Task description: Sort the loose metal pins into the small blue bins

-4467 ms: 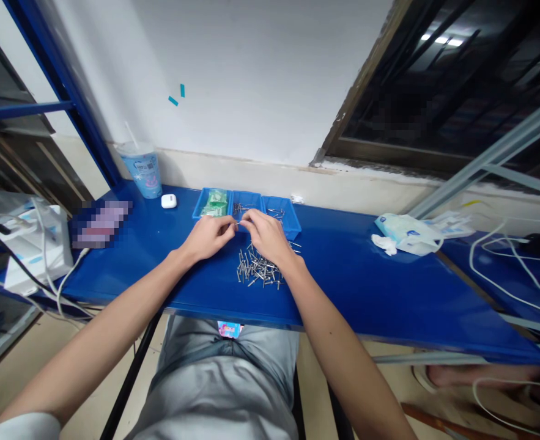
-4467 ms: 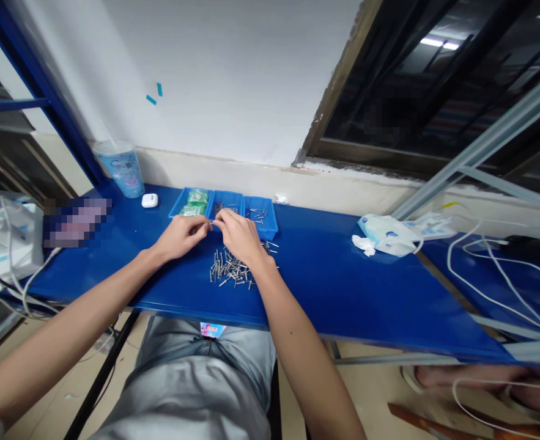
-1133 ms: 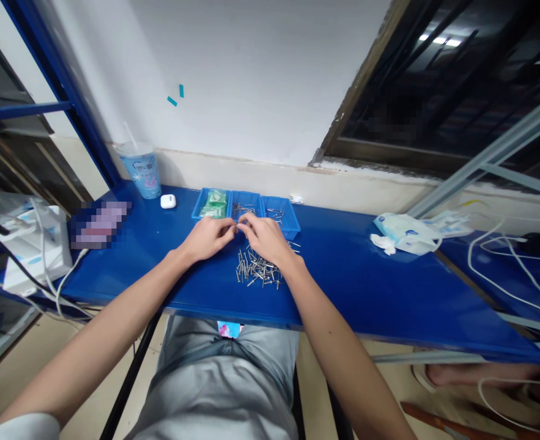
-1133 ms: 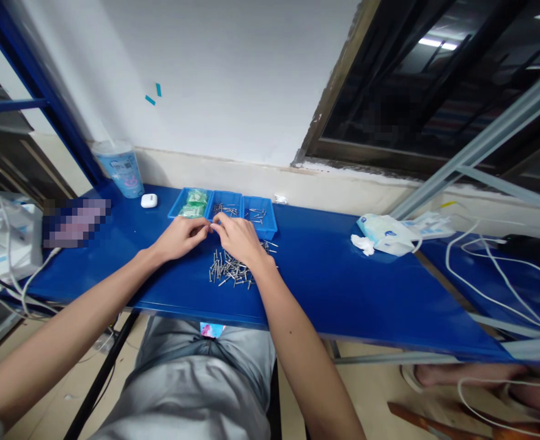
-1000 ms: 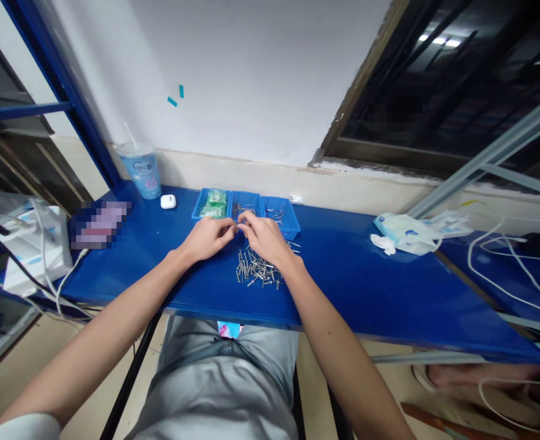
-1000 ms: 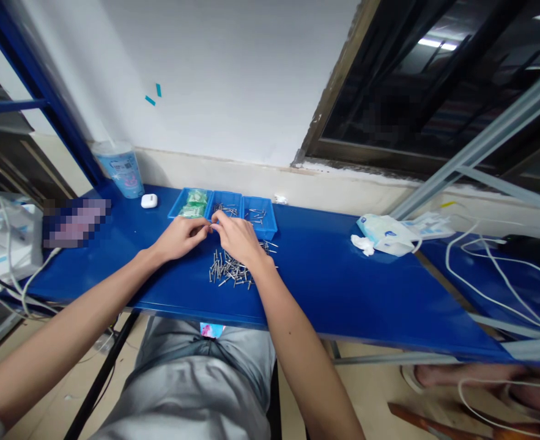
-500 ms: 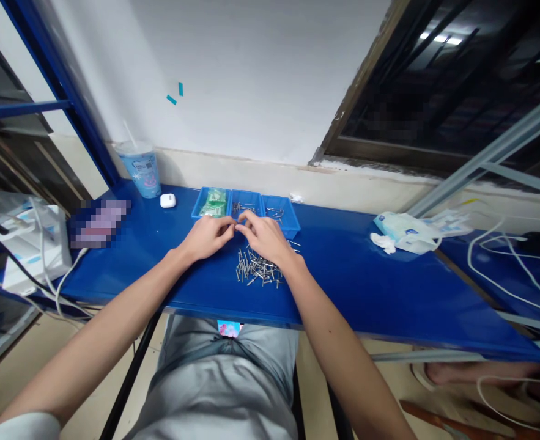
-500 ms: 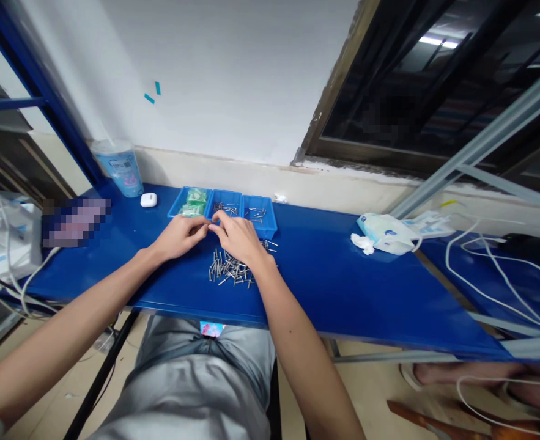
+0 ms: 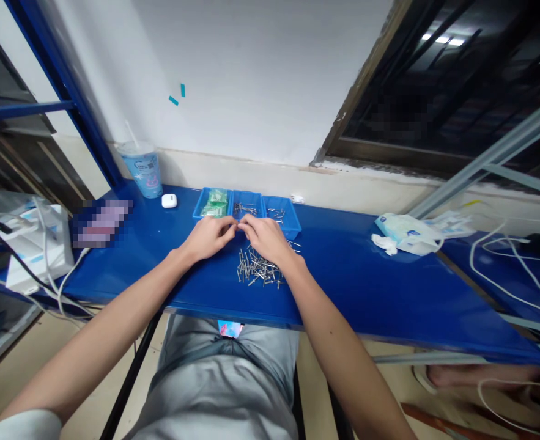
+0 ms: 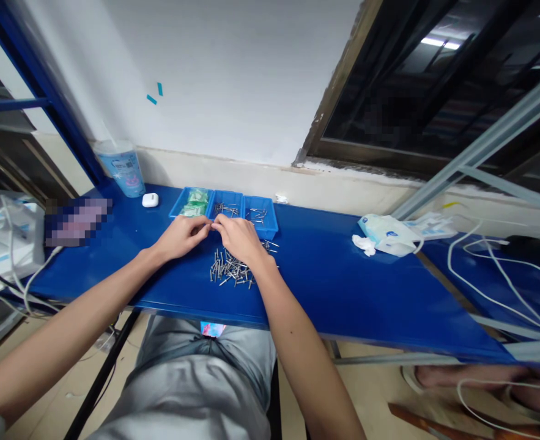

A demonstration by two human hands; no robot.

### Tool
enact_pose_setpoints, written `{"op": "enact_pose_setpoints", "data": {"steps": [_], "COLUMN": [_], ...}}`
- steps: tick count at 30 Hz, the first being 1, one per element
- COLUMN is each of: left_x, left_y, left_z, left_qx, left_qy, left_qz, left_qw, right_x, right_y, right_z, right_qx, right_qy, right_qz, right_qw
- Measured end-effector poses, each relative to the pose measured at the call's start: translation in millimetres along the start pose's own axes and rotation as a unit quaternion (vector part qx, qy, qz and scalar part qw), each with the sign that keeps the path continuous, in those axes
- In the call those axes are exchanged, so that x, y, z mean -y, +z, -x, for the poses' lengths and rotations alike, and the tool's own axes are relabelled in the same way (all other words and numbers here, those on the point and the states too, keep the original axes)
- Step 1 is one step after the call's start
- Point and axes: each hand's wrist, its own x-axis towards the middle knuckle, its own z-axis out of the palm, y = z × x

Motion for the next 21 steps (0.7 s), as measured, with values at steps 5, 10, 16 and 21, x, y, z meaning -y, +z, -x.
{"op": "enact_pose_setpoints", "data": {"steps": [5,10,16,21], "left_x": [-0.7,0.0,-0.7,-0.3], "left_y": [-0.1,0.5,-0.2,0.3], "left_z": [0.4,0.1,-0.1,-0.1], "left_qx": [-0.010,-0.011,-0.005,-0.005], "left_qy": [-0.006,-0.005,-0.005,-0.003], "left_qz": [0.007,0.008,0.006,0.001], "left_qw": [1.000,1.000,1.000,1.000], "right_x": [-0.2,-0.1,-1.9,-2.0], "right_y": [0.1,-0.2,0.0,0.0], "right_z": [-0.1,0.1,0.4,-0.3], "right_qx": [-0.002,0.003,-0.007,-0.008], "right_qy": [0.001,0.002,-0.006,-0.011], "right_qz": [-0.014,0.013,-0.023,-0.016], "right_qw": [1.000,1.000,1.000,1.000]}}
